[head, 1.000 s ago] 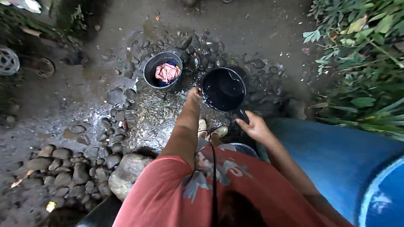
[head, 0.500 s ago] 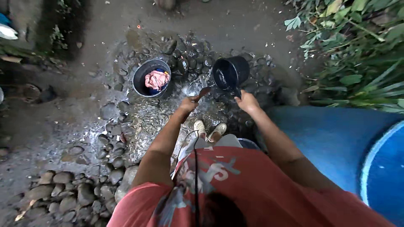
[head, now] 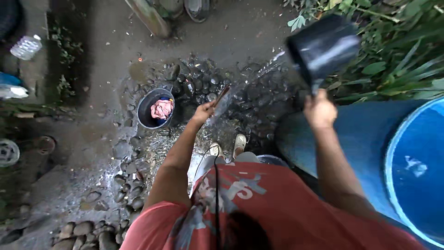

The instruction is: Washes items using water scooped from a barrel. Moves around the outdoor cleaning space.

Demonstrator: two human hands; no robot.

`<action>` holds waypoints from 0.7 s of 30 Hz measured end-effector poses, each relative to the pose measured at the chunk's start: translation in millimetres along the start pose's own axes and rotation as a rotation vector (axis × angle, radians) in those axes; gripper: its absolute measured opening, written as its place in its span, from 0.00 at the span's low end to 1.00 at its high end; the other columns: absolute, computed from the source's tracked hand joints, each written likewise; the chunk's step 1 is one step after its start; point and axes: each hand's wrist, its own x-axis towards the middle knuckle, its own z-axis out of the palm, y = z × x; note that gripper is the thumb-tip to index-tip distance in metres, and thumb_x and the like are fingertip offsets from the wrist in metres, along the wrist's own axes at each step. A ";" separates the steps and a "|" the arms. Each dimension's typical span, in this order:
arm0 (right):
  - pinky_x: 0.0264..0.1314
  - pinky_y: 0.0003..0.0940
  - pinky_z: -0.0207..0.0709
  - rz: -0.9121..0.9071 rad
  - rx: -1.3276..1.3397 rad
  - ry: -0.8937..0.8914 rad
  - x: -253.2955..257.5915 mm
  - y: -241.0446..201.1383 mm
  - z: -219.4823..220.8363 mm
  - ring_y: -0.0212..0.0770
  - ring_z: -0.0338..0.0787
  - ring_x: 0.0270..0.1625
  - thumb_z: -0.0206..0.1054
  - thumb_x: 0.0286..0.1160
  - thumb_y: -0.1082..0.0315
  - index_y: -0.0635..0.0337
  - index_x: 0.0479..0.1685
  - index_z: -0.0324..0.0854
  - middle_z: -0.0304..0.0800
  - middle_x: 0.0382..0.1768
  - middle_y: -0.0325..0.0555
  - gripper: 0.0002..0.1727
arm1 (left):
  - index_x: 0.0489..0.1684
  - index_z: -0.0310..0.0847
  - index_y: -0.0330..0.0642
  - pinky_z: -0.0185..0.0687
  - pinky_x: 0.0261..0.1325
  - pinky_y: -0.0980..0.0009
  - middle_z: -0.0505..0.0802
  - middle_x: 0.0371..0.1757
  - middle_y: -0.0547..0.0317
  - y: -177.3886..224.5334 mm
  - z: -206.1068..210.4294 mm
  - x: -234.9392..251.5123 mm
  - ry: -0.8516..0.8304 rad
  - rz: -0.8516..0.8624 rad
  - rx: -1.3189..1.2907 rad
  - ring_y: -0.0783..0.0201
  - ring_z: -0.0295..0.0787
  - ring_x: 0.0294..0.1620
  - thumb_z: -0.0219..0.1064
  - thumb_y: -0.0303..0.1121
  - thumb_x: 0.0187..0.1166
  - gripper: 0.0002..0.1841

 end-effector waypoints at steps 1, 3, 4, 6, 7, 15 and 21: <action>0.49 0.80 0.77 0.075 0.053 0.090 4.9 43.3 -19.5 0.78 0.90 0.51 0.51 0.90 0.47 0.54 0.84 0.63 0.88 0.53 0.73 0.31 | 0.86 0.71 0.56 0.86 0.45 0.66 0.88 0.72 0.58 5.3 4.4 2.0 -0.008 0.004 -0.092 0.66 0.91 0.43 0.58 0.30 0.90 0.25; 0.67 0.69 0.78 0.215 0.145 0.258 9.2 129.6 -57.3 0.70 0.88 0.64 0.51 0.89 0.50 0.60 0.87 0.59 0.84 0.66 0.71 0.34 | 0.86 0.70 0.56 0.83 0.39 0.70 0.90 0.71 0.62 18.6 14.4 5.4 -0.019 0.037 -0.200 0.69 0.88 0.38 0.55 0.30 0.91 0.24; 0.77 0.60 0.75 0.282 0.198 0.321 9.4 170.7 -72.2 0.64 0.84 0.72 0.49 0.90 0.51 0.65 0.89 0.56 0.79 0.74 0.70 0.35 | 0.86 0.70 0.54 0.81 0.37 0.72 0.90 0.70 0.62 26.5 20.6 5.6 -0.023 0.053 -0.244 0.70 0.87 0.36 0.54 0.29 0.92 0.24; 0.86 0.48 0.68 0.431 0.293 0.391 11.9 254.0 -84.8 0.57 0.77 0.82 0.44 0.93 0.49 0.72 0.89 0.52 0.71 0.81 0.69 0.38 | 0.88 0.68 0.52 0.81 0.36 0.73 0.90 0.70 0.60 38.5 33.4 6.8 -0.039 0.076 -0.322 0.71 0.86 0.35 0.51 0.28 0.92 0.25; 0.87 0.47 0.66 0.524 0.298 0.384 12.4 292.5 -81.7 0.56 0.76 0.83 0.42 0.93 0.49 0.73 0.90 0.51 0.70 0.82 0.68 0.38 | 0.88 0.68 0.54 0.80 0.35 0.73 0.90 0.70 0.59 43.3 39.5 6.4 -0.048 0.083 -0.351 0.70 0.86 0.34 0.51 0.29 0.93 0.25; 0.82 0.63 0.67 0.735 0.007 -0.464 1.9 418.7 37.7 0.66 0.75 0.81 0.63 0.84 0.65 0.78 0.75 0.71 0.75 0.76 0.74 0.27 | 0.89 0.66 0.61 0.72 0.26 0.78 0.90 0.68 0.59 82.6 81.1 15.1 -0.179 0.108 -0.464 0.74 0.76 0.24 0.51 0.34 0.92 0.26; 0.10 0.15 0.55 0.769 1.622 0.051 -0.5 399.1 1.6 0.19 0.59 0.06 0.41 0.94 0.48 0.41 0.20 0.68 0.60 0.06 0.22 0.26 | 0.85 0.69 0.58 0.70 0.24 0.81 0.92 0.61 0.61 93.4 97.5 32.2 -0.165 0.074 -0.542 0.78 0.75 0.23 0.53 0.36 0.92 0.22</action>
